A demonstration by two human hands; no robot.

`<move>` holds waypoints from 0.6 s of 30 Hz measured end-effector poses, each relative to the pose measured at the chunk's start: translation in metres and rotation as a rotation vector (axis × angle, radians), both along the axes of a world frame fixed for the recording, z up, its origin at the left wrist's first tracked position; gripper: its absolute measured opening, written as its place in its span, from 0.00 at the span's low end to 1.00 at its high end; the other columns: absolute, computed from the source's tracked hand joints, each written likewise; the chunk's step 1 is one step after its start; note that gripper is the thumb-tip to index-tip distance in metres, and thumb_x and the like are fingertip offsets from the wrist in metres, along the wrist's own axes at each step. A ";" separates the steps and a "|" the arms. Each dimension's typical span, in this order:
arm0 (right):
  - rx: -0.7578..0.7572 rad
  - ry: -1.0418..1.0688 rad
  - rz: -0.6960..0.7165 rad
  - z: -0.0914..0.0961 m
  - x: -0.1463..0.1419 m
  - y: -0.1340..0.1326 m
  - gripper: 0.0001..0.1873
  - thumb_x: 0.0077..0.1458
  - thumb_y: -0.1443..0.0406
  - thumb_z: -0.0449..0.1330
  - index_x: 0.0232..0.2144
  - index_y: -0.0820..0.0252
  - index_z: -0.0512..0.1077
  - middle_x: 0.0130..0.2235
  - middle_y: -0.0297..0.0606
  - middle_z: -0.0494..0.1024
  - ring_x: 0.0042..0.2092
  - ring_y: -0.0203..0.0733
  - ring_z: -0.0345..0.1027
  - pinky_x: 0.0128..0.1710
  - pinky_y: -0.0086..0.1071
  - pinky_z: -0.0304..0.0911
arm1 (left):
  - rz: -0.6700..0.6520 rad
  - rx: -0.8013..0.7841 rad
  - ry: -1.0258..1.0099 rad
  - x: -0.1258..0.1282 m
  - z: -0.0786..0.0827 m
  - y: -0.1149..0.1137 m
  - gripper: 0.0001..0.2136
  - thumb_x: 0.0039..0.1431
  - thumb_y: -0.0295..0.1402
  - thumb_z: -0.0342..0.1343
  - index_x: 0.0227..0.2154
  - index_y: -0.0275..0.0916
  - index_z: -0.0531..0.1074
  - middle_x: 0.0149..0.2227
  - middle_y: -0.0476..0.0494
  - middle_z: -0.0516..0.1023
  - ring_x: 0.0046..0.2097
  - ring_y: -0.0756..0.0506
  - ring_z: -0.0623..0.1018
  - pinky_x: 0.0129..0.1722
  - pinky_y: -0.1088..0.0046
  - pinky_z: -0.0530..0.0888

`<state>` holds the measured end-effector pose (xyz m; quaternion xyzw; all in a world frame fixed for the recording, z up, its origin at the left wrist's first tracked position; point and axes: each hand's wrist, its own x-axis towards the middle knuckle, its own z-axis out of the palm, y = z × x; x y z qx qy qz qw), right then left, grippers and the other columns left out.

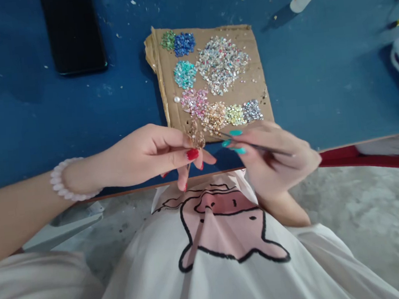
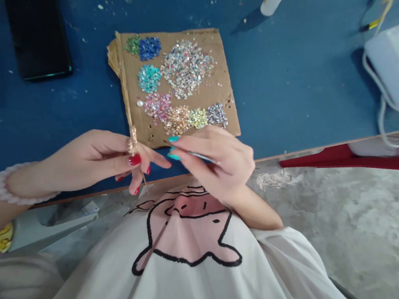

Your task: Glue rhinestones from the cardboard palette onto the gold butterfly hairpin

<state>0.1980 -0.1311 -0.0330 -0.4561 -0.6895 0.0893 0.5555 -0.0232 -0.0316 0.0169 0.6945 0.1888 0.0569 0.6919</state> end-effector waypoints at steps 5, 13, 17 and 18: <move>0.058 0.010 0.130 0.015 -0.024 0.001 0.06 0.61 0.72 0.64 0.41 0.61 0.76 0.32 0.36 0.82 0.34 0.34 0.76 0.36 0.32 0.74 | 0.063 0.163 -0.034 0.000 -0.001 -0.001 0.12 0.70 0.35 0.57 0.33 0.35 0.79 0.34 0.46 0.84 0.34 0.55 0.79 0.33 0.85 0.74; -0.015 -0.078 0.165 0.012 -0.018 -0.006 0.17 0.60 0.74 0.62 0.52 0.62 0.73 0.36 0.38 0.81 0.35 0.35 0.74 0.37 0.33 0.74 | 0.148 -0.053 0.010 0.000 0.006 0.000 0.17 0.67 0.47 0.60 0.36 0.38 0.81 0.26 0.51 0.79 0.26 0.56 0.73 0.30 0.81 0.70; 0.164 -0.351 0.131 -0.002 -0.003 -0.019 0.12 0.62 0.62 0.63 0.45 0.64 0.74 0.46 0.49 0.79 0.49 0.46 0.75 0.40 0.38 0.74 | 0.177 -0.105 -0.059 -0.003 0.002 0.001 0.12 0.69 0.43 0.60 0.38 0.42 0.82 0.23 0.54 0.77 0.28 0.54 0.76 0.30 0.78 0.70; 0.277 -0.379 0.198 -0.010 0.004 -0.025 0.05 0.61 0.65 0.63 0.38 0.62 0.73 0.41 0.46 0.79 0.45 0.43 0.74 0.37 0.35 0.73 | 0.182 -0.125 -0.077 -0.003 0.001 0.001 0.11 0.69 0.42 0.59 0.39 0.42 0.82 0.23 0.54 0.77 0.28 0.54 0.76 0.30 0.77 0.70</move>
